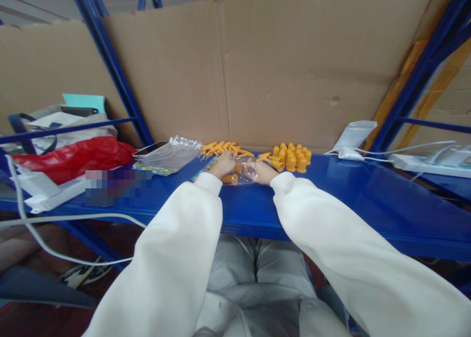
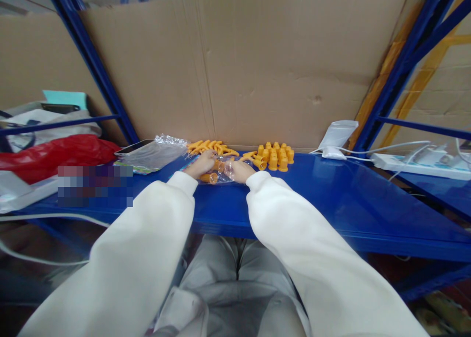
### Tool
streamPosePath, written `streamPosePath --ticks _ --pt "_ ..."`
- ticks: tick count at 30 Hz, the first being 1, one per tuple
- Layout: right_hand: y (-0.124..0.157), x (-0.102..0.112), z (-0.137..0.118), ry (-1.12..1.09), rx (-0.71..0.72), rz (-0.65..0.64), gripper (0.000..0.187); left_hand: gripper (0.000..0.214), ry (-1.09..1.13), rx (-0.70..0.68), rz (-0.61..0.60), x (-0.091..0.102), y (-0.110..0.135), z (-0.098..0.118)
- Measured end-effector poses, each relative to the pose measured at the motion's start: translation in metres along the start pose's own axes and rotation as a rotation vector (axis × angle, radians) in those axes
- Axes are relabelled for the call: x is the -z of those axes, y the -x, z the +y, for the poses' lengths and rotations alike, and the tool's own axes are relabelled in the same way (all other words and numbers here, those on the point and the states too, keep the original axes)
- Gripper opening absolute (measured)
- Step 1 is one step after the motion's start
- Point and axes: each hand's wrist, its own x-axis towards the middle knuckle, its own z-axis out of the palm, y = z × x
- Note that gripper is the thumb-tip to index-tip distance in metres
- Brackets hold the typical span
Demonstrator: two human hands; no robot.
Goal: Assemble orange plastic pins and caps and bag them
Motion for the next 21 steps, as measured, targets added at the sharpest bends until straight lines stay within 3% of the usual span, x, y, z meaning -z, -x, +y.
streamPosePath --ticks 3,9,16,21 --pt "-0.003 -0.005 0.005 -0.095 0.071 0.009 0.03 0.015 -0.023 0.024 -0.009 0.0 0.003 0.004" --pt "-0.002 -0.007 0.003 -0.094 0.011 -0.001 0.053 0.026 -0.168 0.025 -0.056 0.003 0.008 0.015" --pt "-0.004 -0.004 0.0 -0.058 -0.003 -0.029 0.047 0.038 -0.203 -0.051 -0.028 0.002 0.007 0.014" --pt "-0.006 -0.003 -0.001 -0.057 -0.007 -0.023 0.048 0.025 -0.178 -0.038 -0.021 0.003 0.011 0.019"
